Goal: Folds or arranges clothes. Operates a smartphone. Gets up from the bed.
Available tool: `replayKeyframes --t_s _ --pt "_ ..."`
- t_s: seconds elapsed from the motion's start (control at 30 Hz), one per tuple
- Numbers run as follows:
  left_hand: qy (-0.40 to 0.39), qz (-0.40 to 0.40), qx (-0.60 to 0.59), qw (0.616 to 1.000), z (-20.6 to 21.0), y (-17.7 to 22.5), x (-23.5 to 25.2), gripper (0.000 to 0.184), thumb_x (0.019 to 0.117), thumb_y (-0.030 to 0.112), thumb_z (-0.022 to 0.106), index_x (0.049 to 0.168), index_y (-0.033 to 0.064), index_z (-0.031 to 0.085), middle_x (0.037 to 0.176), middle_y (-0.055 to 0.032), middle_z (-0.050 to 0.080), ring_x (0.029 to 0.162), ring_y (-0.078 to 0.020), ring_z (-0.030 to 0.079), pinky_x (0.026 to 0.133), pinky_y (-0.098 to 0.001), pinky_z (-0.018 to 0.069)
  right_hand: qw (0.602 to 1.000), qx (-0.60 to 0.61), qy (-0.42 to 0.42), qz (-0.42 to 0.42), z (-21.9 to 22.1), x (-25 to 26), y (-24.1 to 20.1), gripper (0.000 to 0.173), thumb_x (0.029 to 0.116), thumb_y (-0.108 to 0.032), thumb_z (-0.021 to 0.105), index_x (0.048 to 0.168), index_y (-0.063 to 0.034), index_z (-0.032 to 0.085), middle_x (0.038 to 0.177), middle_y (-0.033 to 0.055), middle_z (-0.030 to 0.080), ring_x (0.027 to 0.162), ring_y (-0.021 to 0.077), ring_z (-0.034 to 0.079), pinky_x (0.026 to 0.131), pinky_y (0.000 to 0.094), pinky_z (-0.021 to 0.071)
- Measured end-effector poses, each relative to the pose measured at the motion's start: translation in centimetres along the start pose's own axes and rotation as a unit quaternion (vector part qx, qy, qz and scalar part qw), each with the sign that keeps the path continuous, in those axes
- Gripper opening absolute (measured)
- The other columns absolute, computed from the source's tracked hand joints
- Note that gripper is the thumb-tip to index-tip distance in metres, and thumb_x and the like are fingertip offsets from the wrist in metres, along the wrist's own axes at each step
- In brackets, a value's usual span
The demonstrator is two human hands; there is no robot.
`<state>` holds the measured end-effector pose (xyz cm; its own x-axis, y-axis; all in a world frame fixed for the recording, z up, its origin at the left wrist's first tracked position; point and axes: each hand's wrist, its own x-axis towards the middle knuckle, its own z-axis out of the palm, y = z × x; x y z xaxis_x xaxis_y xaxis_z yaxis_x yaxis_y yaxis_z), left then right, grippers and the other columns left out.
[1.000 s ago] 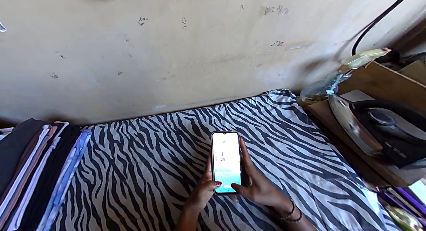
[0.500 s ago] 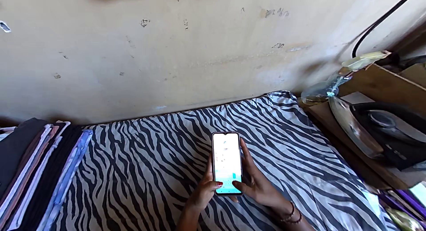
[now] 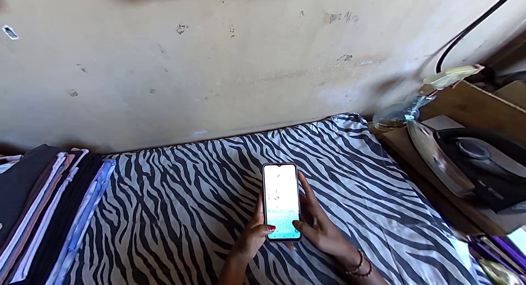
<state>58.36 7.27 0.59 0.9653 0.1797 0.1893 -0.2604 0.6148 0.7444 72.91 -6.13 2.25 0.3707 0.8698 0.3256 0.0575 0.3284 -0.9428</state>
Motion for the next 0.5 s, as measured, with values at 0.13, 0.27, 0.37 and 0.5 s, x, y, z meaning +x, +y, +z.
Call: replayKeyframes --t_s 0.13,0.27,0.37,0.5 --pt "-0.012 0.002 0.003 1.000 -0.1 -0.1 0.1 0.105 0.0905 0.019 0.064 0.155 0.0194 -0.020 0.147 -0.0031 0.052 0.116 -0.0260 0.068 0.079 -0.0457 0.0643 1.000 -0.005 0.030 -0.008 0.6 0.0 0.1 0.104 0.0835 -0.002 0.061 0.162 -0.0019 -0.007 0.151 0.0132 0.050 0.125 0.0146 0.063 0.102 0.0306 0.0578" --pt "-0.039 0.006 0.021 0.999 -0.2 -0.4 0.1 0.107 0.0910 0.020 0.064 0.156 0.0189 -0.022 0.152 -0.0020 0.047 0.122 -0.0232 0.065 0.085 -0.0453 0.0626 0.993 -0.036 0.109 -0.006 1.6 0.1 0.5 0.096 0.0897 -0.008 0.067 0.161 0.0011 0.004 0.139 0.0126 0.062 0.112 0.0138 0.071 0.093 0.0296 0.0623" --pt "-0.034 0.006 0.018 0.999 -0.2 -0.5 0.1 0.107 0.0912 0.020 0.065 0.155 0.0179 -0.022 0.151 -0.0014 0.047 0.121 -0.0223 0.065 0.085 -0.0445 0.0627 0.991 -0.046 0.123 -0.001 1.8 0.2 0.5 0.096 0.0876 -0.003 0.066 0.161 0.0025 0.005 0.137 0.0134 0.063 0.110 0.0136 0.072 0.092 0.0288 0.0625" --pt "-0.019 0.007 0.003 1.000 -0.2 -0.4 0.1 0.100 0.0934 0.020 0.063 0.156 0.0226 -0.016 0.146 -0.0009 0.054 0.117 -0.0245 0.068 0.082 -0.0453 0.0638 0.996 -0.014 0.092 -0.002 1.3 0.1 0.2 0.094 0.0877 -0.005 0.060 0.161 0.0004 0.001 0.141 0.0142 0.060 0.115 0.0160 0.069 0.095 0.0315 0.0614"
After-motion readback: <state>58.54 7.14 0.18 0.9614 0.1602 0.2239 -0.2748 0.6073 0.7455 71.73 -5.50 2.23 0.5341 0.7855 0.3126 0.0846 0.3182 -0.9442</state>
